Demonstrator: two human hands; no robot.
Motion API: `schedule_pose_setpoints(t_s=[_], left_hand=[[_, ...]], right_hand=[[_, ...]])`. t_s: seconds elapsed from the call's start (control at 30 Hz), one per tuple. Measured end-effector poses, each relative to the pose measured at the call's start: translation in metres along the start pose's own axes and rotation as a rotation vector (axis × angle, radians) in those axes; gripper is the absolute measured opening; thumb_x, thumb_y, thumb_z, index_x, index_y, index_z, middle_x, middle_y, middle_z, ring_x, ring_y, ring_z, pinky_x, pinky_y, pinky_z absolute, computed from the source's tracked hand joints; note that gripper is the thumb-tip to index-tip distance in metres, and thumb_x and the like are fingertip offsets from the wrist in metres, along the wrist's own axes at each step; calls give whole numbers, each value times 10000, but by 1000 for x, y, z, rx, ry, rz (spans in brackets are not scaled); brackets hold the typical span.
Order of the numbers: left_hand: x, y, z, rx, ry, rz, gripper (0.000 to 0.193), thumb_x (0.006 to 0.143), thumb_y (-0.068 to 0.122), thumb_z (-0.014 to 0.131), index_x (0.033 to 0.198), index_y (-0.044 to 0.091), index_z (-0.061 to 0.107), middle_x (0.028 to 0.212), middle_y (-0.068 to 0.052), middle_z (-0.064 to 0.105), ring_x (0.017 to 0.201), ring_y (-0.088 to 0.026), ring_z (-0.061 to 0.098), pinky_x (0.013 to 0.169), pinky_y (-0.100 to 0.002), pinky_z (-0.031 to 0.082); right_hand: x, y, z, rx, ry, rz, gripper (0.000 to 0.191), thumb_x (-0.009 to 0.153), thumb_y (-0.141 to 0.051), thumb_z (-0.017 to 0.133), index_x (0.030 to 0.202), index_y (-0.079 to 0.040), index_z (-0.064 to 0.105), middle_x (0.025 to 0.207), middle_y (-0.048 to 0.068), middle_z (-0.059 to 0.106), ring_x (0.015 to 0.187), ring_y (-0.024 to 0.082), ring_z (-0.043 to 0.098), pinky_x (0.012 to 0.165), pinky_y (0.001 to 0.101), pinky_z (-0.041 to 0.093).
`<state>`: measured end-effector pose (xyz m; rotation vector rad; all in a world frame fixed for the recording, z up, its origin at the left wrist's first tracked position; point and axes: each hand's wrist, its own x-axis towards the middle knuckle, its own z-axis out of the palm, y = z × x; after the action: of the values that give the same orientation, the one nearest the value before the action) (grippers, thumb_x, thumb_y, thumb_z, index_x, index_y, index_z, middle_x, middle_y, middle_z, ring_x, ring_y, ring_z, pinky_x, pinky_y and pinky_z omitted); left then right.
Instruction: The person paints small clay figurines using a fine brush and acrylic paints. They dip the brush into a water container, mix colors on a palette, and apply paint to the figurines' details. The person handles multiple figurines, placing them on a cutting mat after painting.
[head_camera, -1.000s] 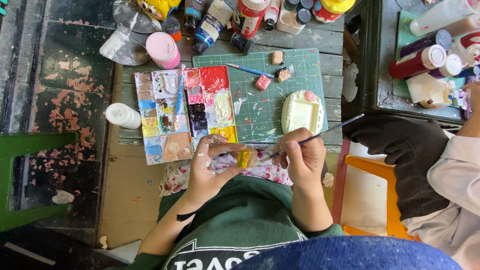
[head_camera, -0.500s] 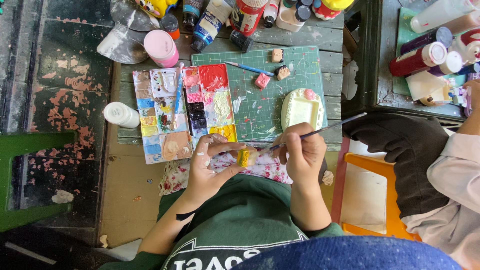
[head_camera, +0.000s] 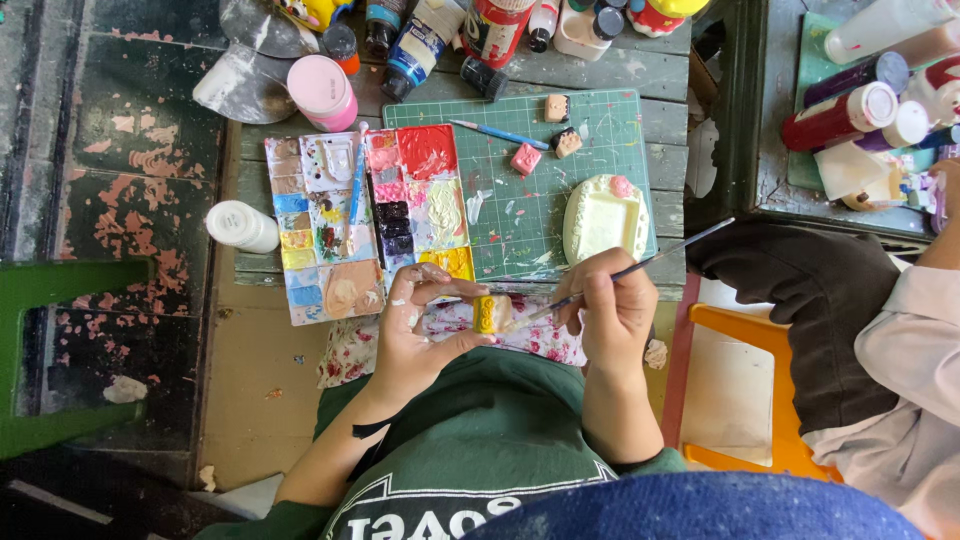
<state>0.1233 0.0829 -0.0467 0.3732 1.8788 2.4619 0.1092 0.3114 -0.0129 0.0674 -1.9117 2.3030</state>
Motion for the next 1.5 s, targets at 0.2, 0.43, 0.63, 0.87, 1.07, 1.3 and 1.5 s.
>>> schedule_pose_setpoints(t_s=[0.2, 0.43, 0.63, 0.87, 1.07, 1.3, 1.5], left_hand=[[1, -3, 1, -8, -3, 1, 661, 806, 6, 888, 1255, 60, 405, 1236, -172, 708, 1235, -236, 668, 1106, -395, 502], [2, -5, 3, -13, -5, 3, 659, 802, 8, 892, 1244, 66, 406, 1234, -172, 712, 1226, -237, 675, 1100, -397, 513], [3, -5, 4, -20, -2, 2, 656, 804, 12, 892, 1242, 69, 407, 1228, -170, 714, 1226, -238, 680, 1099, -398, 520], [3, -5, 4, 18, 6, 18, 658, 804, 8, 891, 1242, 64, 404, 1225, -174, 713, 1220, -240, 675, 1106, -400, 509], [3, -6, 6, 0, 10, 16, 658, 802, 14, 896, 1237, 67, 405, 1220, -169, 715, 1216, -238, 683, 1101, -400, 523], [3, -6, 7, -1, 10, 14, 654, 801, 18, 893, 1233, 64, 404, 1213, -173, 716, 1211, -237, 685, 1096, -395, 521], [4, -7, 7, 31, 13, 21, 624, 822, 24, 883, 1228, 62, 410, 1216, -172, 721, 1203, -235, 697, 1091, -390, 535]], right_hand=[[0, 5, -1, -28, -10, 3, 216, 1120, -160, 493, 955, -25, 527, 804, 116, 634, 587, 94, 566, 475, 210, 427], [1, 6, -5, -30, -18, 19, 217, 1120, -165, 499, 957, -26, 531, 788, 115, 640, 576, 86, 556, 477, 208, 421], [2, 7, -5, -34, -32, -6, 219, 1123, -167, 497, 955, -29, 526, 777, 113, 634, 571, 91, 559, 473, 212, 422], [3, 6, -6, 3, -20, -25, 240, 1134, -188, 492, 956, -30, 520, 776, 122, 635, 577, 100, 555, 478, 220, 425], [3, 8, -6, -9, -37, -4, 234, 1121, -189, 501, 955, -27, 525, 783, 127, 643, 557, 100, 562, 464, 214, 423], [3, 9, -6, -13, -32, 13, 227, 1122, -178, 503, 953, -29, 531, 787, 123, 646, 562, 101, 567, 466, 215, 429], [1, 10, -8, -87, -64, -37, 218, 1123, -171, 497, 958, -33, 531, 793, 111, 655, 577, 93, 578, 479, 213, 442]])
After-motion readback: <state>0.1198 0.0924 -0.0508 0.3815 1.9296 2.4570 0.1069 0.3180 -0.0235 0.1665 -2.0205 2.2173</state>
